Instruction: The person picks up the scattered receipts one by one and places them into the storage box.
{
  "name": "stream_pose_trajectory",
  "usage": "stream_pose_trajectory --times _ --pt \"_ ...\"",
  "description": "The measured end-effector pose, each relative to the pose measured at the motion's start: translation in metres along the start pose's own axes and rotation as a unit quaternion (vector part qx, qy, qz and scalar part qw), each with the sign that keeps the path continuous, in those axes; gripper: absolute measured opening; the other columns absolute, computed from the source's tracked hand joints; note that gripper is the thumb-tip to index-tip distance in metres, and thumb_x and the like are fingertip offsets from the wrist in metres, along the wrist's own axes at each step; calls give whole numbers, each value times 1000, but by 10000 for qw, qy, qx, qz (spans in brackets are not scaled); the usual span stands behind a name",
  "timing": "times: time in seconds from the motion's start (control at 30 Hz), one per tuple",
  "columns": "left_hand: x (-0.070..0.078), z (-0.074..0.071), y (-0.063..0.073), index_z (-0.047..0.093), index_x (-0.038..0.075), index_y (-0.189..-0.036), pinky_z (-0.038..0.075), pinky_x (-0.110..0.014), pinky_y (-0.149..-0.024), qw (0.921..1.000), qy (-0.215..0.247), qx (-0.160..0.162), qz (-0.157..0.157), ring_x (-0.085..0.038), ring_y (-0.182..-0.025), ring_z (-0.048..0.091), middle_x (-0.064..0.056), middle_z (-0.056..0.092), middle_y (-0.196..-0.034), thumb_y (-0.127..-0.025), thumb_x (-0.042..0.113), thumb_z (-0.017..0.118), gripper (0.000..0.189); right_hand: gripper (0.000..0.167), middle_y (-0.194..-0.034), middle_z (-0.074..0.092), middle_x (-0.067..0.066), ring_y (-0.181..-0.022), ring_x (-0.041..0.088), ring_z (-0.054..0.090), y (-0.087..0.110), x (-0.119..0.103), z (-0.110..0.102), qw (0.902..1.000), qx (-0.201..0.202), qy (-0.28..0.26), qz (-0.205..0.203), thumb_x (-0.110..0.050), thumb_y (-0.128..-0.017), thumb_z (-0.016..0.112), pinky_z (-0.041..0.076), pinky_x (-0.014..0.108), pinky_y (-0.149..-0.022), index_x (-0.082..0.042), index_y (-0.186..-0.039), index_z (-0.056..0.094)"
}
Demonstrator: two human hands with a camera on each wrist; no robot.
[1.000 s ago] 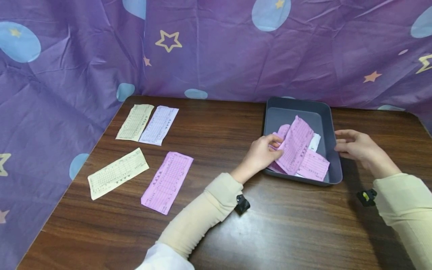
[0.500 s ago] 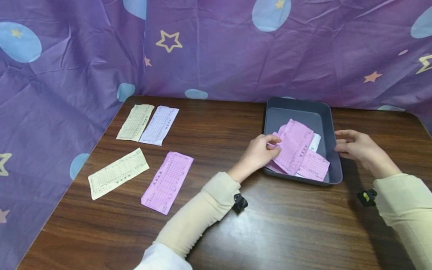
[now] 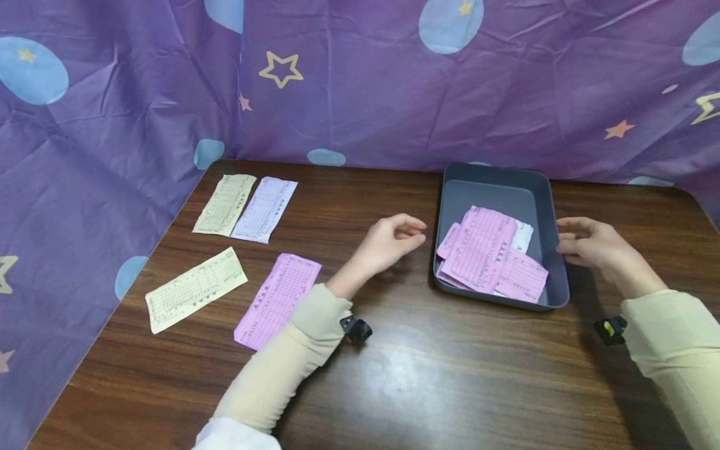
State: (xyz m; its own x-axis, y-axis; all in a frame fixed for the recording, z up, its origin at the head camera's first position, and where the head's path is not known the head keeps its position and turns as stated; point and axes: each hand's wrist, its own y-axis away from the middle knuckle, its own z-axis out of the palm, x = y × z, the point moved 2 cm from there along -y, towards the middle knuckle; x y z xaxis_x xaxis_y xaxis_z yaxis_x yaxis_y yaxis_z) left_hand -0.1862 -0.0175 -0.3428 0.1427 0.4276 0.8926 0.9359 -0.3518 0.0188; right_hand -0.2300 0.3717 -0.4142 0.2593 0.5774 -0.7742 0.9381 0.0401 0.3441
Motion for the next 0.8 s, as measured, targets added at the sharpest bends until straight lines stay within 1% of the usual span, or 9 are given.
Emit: stream_pose_trajectory --times 0.13,0.33,0.4,0.53,0.57,0.63,0.7,0.73,0.8 --pt "-12 -25 9 61 -3 -118 57 -25 -80 9996 187 124 -148 -31 -102 67 -21 68 -113 -92 10 60 29 63 -88 58 -20 -80 -8 57 7 -10 0 10000 -70 26 26 -10 -86 62 57 25 -77 0 -140 31" --pt "-29 -57 21 59 -5 -121 57 -28 -78 9975 350 429 -441 -39 -102 65 -25 65 -115 -93 9 57 31 51 -83 55 -26 -76 -12 56 26 -33 5 9998 -173 -125 -59 -6 -88 59 52 14 -67 -4 -135 38" --pt "-33 -67 25 58 -5 -122 57 -30 -80 9969 288 514 -516 -40 -103 64 -25 65 -117 -93 9 57 32 55 -82 54 -27 -75 -12 55 32 -40 8 9996 -218 -133 -130 -4 -89 57 51 12 -66 2 -138 34" --pt "-42 -83 33 57 -5 -124 57 -32 -82 9956 179 642 -662 -39 -105 64 -26 64 -119 -94 9 56 33 50 -77 50 -33 -75 -13 54 42 -50 12 9995 -214 -168 -133 -2 -90 54 51 11 -66 1 -137 36" --pt "-44 -87 35 57 -5 -124 57 -32 -83 9952 164 672 -689 -40 -105 63 -26 64 -119 -94 9 56 33 58 -78 49 -32 -75 -13 53 43 -53 12 9997 -207 -74 -128 -2 -90 54 50 11 -66 9 -140 27" --pt "-48 -95 38 56 -6 -124 57 -32 -84 9947 120 726 -714 -39 -106 63 -27 63 -119 -94 9 55 33 54 -78 50 -32 -76 -13 54 40 -49 11 9997 -192 -124 -85 -4 -89 56 51 12 -67 3 -138 34" --pt "-52 -101 41 55 -8 -124 57 -31 -84 9944 66 780 -715 -38 -105 63 -28 63 -118 -95 8 54 33 63 -80 50 -30 -76 -13 53 40 -49 11 9998 -192 -25 -67 -4 -89 56 51 12 -68 10 -141 24" --pt "-54 -104 43 55 -8 -124 57 -31 -83 9941 24 801 -725 -38 -104 63 -29 63 -117 -95 8 54 33 64 -83 57 -21 -76 -14 53 40 -49 11 9998 -192 -2 -45 -4 -89 57 51 12 -68 10 -142 24" --pt "-60 -110 47 55 -9 -124 57 -28 -82 9938 -75 818 -743 -36 -103 63 -29 63 -116 -94 7 53 33 51 -83 58 -22 -76 -14 53 38 -46 10 9999 -153 -75 20 -5 -89 57 51 12 -68 -3 -136 38"
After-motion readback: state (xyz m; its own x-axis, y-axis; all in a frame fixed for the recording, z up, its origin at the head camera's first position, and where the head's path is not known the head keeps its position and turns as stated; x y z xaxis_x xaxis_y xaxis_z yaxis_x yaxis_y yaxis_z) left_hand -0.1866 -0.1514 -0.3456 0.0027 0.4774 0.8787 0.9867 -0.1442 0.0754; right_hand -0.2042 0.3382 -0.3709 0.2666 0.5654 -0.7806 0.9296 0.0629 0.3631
